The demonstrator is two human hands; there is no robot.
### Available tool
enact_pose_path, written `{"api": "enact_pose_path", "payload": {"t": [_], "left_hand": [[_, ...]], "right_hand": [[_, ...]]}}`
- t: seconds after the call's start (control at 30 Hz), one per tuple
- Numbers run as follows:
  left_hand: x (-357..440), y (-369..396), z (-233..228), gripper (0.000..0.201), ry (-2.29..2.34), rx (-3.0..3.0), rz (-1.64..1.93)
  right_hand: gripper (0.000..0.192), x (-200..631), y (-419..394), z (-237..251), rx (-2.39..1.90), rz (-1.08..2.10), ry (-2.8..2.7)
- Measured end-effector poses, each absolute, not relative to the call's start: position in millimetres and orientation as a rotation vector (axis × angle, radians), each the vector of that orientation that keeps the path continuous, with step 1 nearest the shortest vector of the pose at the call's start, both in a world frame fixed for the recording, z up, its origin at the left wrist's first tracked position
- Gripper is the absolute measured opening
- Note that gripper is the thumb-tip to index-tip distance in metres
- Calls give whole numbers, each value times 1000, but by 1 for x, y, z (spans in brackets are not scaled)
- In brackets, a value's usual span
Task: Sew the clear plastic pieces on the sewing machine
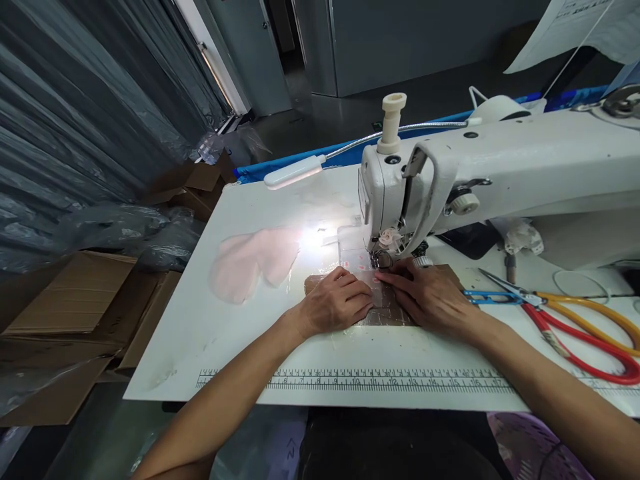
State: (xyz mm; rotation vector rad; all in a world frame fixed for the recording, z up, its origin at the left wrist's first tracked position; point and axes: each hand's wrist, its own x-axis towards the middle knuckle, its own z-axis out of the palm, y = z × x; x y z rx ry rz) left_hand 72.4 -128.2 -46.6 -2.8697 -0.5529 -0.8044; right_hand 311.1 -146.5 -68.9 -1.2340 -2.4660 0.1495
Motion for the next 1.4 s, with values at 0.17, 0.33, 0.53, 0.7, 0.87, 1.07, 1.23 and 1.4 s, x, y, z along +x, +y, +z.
{"api": "enact_pose_path", "payload": {"t": [0.17, 0.33, 0.53, 0.7, 0.87, 1.07, 1.23, 1.4], "left_hand": [[70, -130, -42, 13, -545, -2951, -713], [69, -133, -32, 15, -535, -3031, -633], [72, -122, -26, 19, -421, -3107, -517], [70, -115, -29, 20, -380, -3173, -592], [67, -116, -32, 23, -403, -3181, -615], [67, -115, -31, 30, -442, -3165, -532], [66, -115, -31, 32, -464, -3158, -510], [67, -115, -33, 37, -510, -3110, -471]], "right_hand": [[43, 311, -147, -65, -1239, 197, -2462], [42, 312, -148, -67, -1184, 254, -2463], [39, 309, -152, -65, -1178, 218, -2478], [39, 303, -155, -60, -1265, 160, -2480], [41, 300, -155, -59, -1305, 53, -2505], [43, 297, -151, -59, -1364, -144, -2521], [43, 297, -154, -57, -1329, -76, -2529], [44, 299, -157, -57, -1307, -3, -2522]]}}
